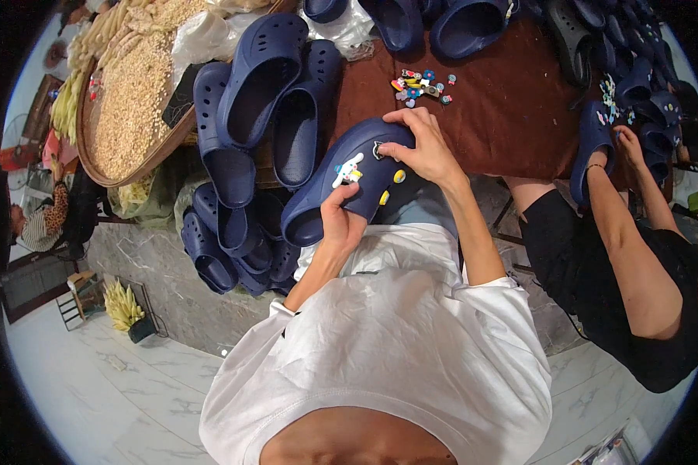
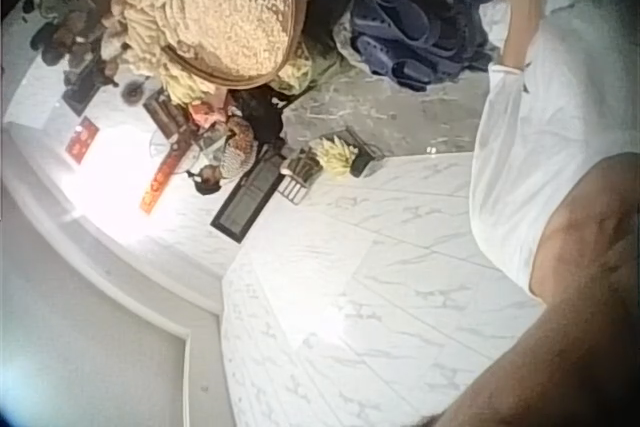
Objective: The recorder is attaching decorative charms to blue clog-style shoes.
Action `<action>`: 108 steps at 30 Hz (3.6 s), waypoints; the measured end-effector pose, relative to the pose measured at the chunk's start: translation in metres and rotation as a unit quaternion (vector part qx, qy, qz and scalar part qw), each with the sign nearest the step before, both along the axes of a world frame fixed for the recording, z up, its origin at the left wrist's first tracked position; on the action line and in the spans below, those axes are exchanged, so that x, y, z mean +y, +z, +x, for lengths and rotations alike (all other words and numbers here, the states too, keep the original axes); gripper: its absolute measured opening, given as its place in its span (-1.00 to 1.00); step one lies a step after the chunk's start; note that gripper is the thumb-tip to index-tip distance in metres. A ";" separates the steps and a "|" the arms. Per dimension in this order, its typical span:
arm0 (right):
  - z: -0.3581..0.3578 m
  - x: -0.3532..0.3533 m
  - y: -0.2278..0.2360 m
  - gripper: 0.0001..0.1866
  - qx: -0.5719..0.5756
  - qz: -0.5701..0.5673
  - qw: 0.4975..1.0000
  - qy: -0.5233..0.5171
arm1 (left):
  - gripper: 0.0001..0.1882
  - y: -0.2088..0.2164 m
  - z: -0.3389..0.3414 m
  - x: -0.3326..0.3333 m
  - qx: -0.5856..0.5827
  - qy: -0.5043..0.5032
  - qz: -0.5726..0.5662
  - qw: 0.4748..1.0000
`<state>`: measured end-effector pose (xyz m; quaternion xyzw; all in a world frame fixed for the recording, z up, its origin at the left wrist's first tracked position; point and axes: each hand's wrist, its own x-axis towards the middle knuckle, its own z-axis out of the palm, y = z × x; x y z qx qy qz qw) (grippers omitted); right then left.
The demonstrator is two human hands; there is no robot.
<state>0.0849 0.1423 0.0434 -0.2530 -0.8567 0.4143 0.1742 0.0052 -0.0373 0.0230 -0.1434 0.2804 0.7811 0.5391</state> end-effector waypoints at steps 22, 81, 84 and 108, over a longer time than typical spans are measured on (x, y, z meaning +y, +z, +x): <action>0.002 -0.018 0.002 -0.36 -0.035 -0.177 0.983 0.031 | -0.53 -0.007 0.010 -0.013 0.164 -0.025 -0.088 0.982; -0.069 0.180 0.025 -0.13 0.149 -0.288 0.930 -0.172 | -0.59 0.202 -0.037 -0.032 0.212 -0.163 0.381 0.885; -0.062 0.246 -0.016 0.11 0.264 -0.369 0.879 -0.147 | -0.73 0.244 -0.045 -0.045 0.266 -0.244 0.455 0.814; -0.106 -0.005 -0.016 -0.69 0.133 0.004 0.990 0.052 | -0.65 0.312 -0.022 -0.075 0.265 -0.120 0.638 0.713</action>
